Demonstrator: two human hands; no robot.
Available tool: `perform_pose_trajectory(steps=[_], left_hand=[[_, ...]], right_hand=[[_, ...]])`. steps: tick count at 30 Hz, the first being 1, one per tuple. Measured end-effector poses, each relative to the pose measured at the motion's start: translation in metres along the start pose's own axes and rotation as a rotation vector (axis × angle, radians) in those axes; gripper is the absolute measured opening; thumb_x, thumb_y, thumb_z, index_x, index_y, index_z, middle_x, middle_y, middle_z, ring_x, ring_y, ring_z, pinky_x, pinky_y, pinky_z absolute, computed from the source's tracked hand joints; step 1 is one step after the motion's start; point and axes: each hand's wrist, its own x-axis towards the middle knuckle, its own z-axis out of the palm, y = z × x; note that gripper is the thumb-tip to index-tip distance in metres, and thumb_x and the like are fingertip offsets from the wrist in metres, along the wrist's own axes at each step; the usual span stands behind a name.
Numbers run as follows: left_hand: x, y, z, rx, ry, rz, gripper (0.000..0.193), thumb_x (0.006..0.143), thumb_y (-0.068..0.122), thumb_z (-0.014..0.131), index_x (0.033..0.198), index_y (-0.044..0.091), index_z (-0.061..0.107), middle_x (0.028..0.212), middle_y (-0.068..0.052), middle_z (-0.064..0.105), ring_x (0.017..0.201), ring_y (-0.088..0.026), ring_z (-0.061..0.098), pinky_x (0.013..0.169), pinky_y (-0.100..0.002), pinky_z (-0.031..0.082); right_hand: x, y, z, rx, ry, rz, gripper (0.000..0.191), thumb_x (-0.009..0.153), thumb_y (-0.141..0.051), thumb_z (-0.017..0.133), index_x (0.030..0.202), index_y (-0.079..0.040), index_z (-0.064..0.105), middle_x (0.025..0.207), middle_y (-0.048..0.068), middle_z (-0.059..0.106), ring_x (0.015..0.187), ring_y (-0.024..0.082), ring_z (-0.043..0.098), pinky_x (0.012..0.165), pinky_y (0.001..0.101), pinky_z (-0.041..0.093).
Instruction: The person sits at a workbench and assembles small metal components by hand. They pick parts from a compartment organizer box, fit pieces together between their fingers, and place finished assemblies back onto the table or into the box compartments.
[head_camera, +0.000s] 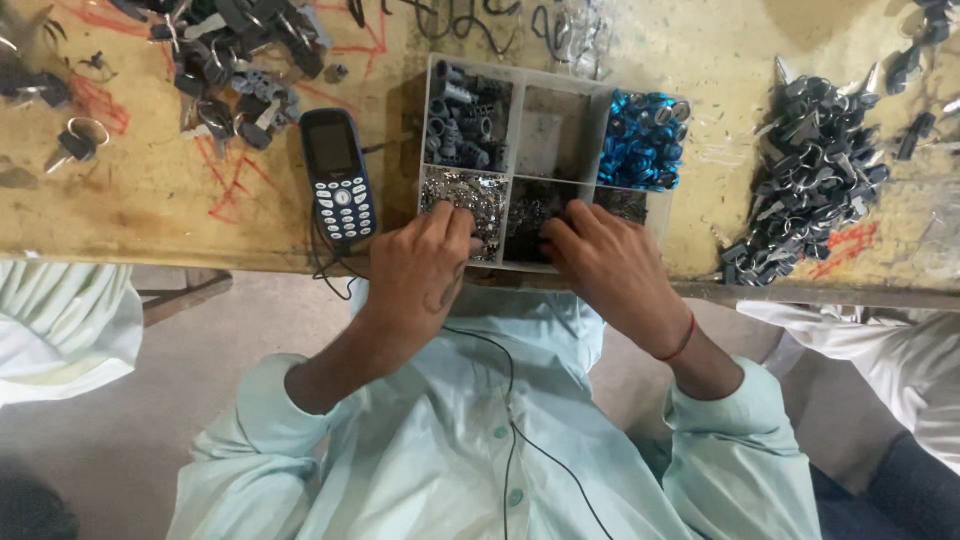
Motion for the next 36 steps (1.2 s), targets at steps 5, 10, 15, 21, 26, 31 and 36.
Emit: perform_pose_trajectory(steps=[5, 10, 15, 21, 26, 31, 36], left_hand=[[-0.003, -0.001, -0.001, 0.059, -0.002, 0.060, 0.022, 0.077, 0.004, 0.068, 0.096, 0.004, 0.057, 0.095, -0.012, 0.059, 0.086, -0.030, 0.068, 0.065, -0.043, 0.054], [-0.004, -0.003, -0.002, 0.116, -0.001, 0.069, 0.020, 0.079, 0.004, 0.067, 0.096, 0.005, 0.056, 0.097, -0.012, 0.058, 0.088, -0.029, 0.068, 0.066, -0.041, 0.055], [-0.005, -0.003, -0.004, 0.080, 0.014, 0.066, 0.016, 0.090, 0.009, 0.070, 0.096, 0.004, 0.056, 0.097, -0.011, 0.057, 0.091, -0.028, 0.068, 0.065, -0.040, 0.056], [-0.005, -0.001, -0.010, -0.051, 0.040, 0.081, 0.017, 0.097, 0.011, 0.070, 0.093, 0.003, 0.056, 0.091, -0.012, 0.059, 0.084, -0.030, 0.069, 0.063, -0.041, 0.055], [-0.009, 0.004, -0.014, -0.274, 0.204, 0.040, 0.015, 0.095, 0.008, 0.074, 0.095, 0.004, 0.060, 0.090, -0.012, 0.065, 0.082, -0.032, 0.069, 0.067, -0.041, 0.054], [-0.009, 0.008, -0.019, -0.516, 0.264, 0.015, 0.017, 0.091, 0.002, 0.077, 0.106, 0.001, 0.069, 0.098, -0.012, 0.070, 0.084, -0.028, 0.072, 0.070, -0.035, 0.056], [-0.007, 0.020, -0.011, -0.579, 0.312, 0.023, 0.013, 0.088, 0.003, 0.080, 0.098, 0.000, 0.072, 0.090, -0.009, 0.070, 0.078, -0.020, 0.071, 0.068, -0.031, 0.055]], right_hand=[[0.002, 0.004, 0.009, -0.023, -0.035, -0.022, 0.013, 0.091, -0.018, 0.070, 0.095, -0.008, 0.062, 0.090, 0.009, 0.055, 0.083, 0.026, 0.063, 0.063, 0.0417, 0.049], [0.003, 0.002, 0.006, -0.013, -0.041, -0.008, 0.013, 0.094, -0.019, 0.067, 0.097, -0.007, 0.062, 0.092, 0.008, 0.055, 0.086, 0.025, 0.062, 0.068, 0.0407, 0.049], [0.004, -0.004, 0.005, -0.016, 0.006, -0.012, 0.016, 0.091, -0.021, 0.068, 0.097, -0.007, 0.061, 0.093, 0.010, 0.054, 0.087, 0.027, 0.062, 0.066, 0.0410, 0.049], [-0.003, -0.002, 0.011, 0.179, 0.044, 0.068, 0.015, 0.094, -0.008, 0.067, 0.105, -0.004, 0.058, 0.096, 0.011, 0.058, 0.087, 0.033, 0.064, 0.067, 0.0444, 0.050], [-0.008, -0.002, 0.010, 0.400, 0.133, 0.117, 0.024, 0.090, 0.007, 0.064, 0.111, -0.003, 0.056, 0.101, 0.014, 0.061, 0.090, 0.036, 0.065, 0.071, 0.0452, 0.051], [-0.012, 0.002, 0.007, 0.525, 0.156, 0.220, 0.020, 0.093, 0.009, 0.060, 0.110, -0.002, 0.059, 0.096, 0.014, 0.062, 0.086, 0.032, 0.068, 0.070, 0.0410, 0.054], [-0.012, 0.002, 0.014, 0.540, 0.177, 0.276, 0.009, 0.098, 0.000, 0.065, 0.105, -0.002, 0.059, 0.094, 0.013, 0.062, 0.082, 0.030, 0.066, 0.070, 0.0378, 0.051]])
